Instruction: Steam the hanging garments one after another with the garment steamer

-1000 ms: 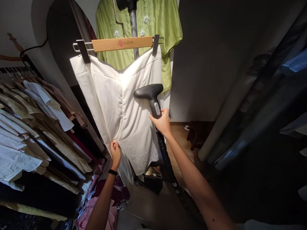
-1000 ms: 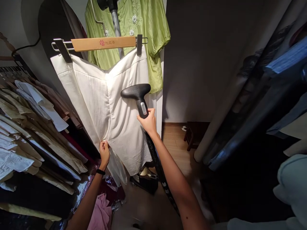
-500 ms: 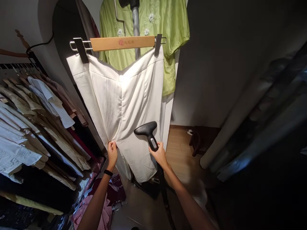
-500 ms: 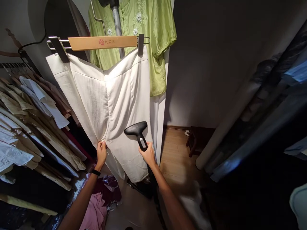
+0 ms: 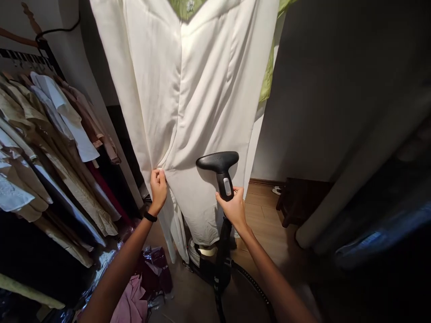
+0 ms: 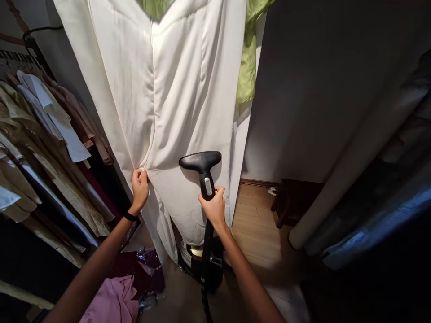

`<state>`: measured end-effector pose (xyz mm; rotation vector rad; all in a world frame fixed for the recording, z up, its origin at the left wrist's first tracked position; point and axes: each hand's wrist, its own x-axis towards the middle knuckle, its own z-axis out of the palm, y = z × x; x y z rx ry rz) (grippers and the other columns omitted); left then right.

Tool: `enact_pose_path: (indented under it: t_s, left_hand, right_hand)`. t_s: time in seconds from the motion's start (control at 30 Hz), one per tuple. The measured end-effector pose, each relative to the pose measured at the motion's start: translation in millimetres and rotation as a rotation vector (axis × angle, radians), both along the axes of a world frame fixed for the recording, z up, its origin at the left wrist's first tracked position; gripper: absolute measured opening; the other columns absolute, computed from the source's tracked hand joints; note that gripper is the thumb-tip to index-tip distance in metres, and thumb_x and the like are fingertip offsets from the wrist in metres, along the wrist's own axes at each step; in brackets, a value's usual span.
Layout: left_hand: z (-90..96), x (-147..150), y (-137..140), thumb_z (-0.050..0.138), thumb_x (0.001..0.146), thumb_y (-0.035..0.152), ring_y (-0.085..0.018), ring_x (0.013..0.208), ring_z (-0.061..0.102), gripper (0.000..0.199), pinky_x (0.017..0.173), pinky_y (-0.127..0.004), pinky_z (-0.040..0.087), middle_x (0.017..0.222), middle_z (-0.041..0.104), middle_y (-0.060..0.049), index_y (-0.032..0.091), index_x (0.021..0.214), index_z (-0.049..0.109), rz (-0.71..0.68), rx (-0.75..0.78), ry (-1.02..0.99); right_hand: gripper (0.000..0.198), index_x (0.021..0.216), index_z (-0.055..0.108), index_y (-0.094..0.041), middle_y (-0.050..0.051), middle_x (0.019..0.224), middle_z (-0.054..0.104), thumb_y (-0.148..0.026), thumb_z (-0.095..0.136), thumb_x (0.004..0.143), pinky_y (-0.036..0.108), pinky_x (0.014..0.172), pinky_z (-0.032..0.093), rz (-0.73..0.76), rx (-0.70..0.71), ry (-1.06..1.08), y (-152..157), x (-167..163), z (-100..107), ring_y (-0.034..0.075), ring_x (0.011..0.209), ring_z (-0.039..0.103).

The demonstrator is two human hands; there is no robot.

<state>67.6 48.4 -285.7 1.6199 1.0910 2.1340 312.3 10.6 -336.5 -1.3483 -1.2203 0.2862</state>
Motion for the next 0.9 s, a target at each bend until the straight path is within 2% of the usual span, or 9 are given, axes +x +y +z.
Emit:
enact_pose_path:
  t_s: [0.17,0.3,0.4,0.53,0.63,0.73,0.9]
  left_hand:
    - [-9.9,-12.5,25.0,0.048,0.09,0.053,-0.007,0.046,0.032,0.034,0.045,-0.02,0.029,0.057,0.034,0.007,0.02,0.083,0.049,-0.017,0.178,0.103]
    - [-15.3,-15.1,42.5,0.053,0.087,0.054,-0.007,0.048,0.046,0.034,0.048,-0.018,0.04,0.058,0.044,0.006,0.02,0.087,0.05,-0.089,0.291,0.201]
    - [-10.2,-17.4,53.0,0.061,0.082,0.053,-0.01,0.057,0.055,0.034,0.052,-0.02,0.048,0.062,0.052,0.003,0.021,0.084,0.05,-0.179,0.3,0.25]
    - [3.7,-20.7,57.6,0.059,0.086,0.048,-0.014,0.067,0.062,0.031,0.063,-0.029,0.054,0.068,0.055,-0.002,0.019,0.081,0.05,-0.204,0.194,0.316]
    - [10.2,-17.9,51.3,0.051,0.093,0.043,-0.015,0.069,0.064,0.03,0.07,-0.036,0.055,0.069,0.054,-0.002,0.016,0.081,0.05,-0.177,0.135,0.415]
    - [12.0,-11.7,45.4,0.049,0.094,0.036,-0.015,0.071,0.065,0.027,0.075,-0.041,0.054,0.072,0.053,-0.002,0.014,0.079,0.05,-0.247,0.103,0.473]
    - [13.1,0.4,56.2,0.059,0.088,0.04,-0.019,0.076,0.062,0.024,0.076,-0.046,0.054,0.069,0.054,-0.002,0.021,0.077,0.051,-0.328,0.115,0.39]
  right_hand:
    - [0.052,0.095,0.035,-0.024,0.002,0.08,0.059,-0.052,0.065,0.064,0.034,0.067,0.044,0.004,0.042,-0.045,9.5,-18.7,-69.8,0.023,0.075,0.059]
    - [0.053,0.094,0.034,-0.024,0.001,0.076,0.059,-0.052,0.066,0.063,0.033,0.065,0.043,-0.014,0.055,-0.085,9.7,-22.3,-115.6,0.024,0.073,0.059]
    - [0.054,0.094,0.035,-0.024,0.001,0.074,0.058,-0.052,0.069,0.062,0.034,0.062,0.044,-0.036,0.152,-0.11,9.4,-24.3,-121.5,0.024,0.07,0.059]
    - [0.055,0.1,0.037,-0.022,0.002,0.082,0.056,-0.047,0.071,0.064,0.033,0.063,0.045,-0.033,0.445,-0.198,19.2,-33.6,-96.2,0.021,0.074,0.06]
    - [0.055,0.102,0.037,-0.02,0.002,0.083,0.053,-0.044,0.07,0.066,0.033,0.063,0.046,-0.008,0.522,-0.25,30.7,-35.3,-87.9,0.02,0.073,0.059]
    - [0.052,0.099,0.037,-0.021,0.001,0.08,0.052,-0.039,0.071,0.064,0.033,0.062,0.046,-0.033,0.455,-0.242,38.1,-29.1,-107.0,0.02,0.071,0.057]
    - [0.05,0.093,0.033,-0.023,-0.001,0.072,0.051,-0.038,0.07,0.062,0.032,0.057,0.042,-0.056,0.294,-0.219,37.9,-18.9,-168.7,0.02,0.064,0.054]
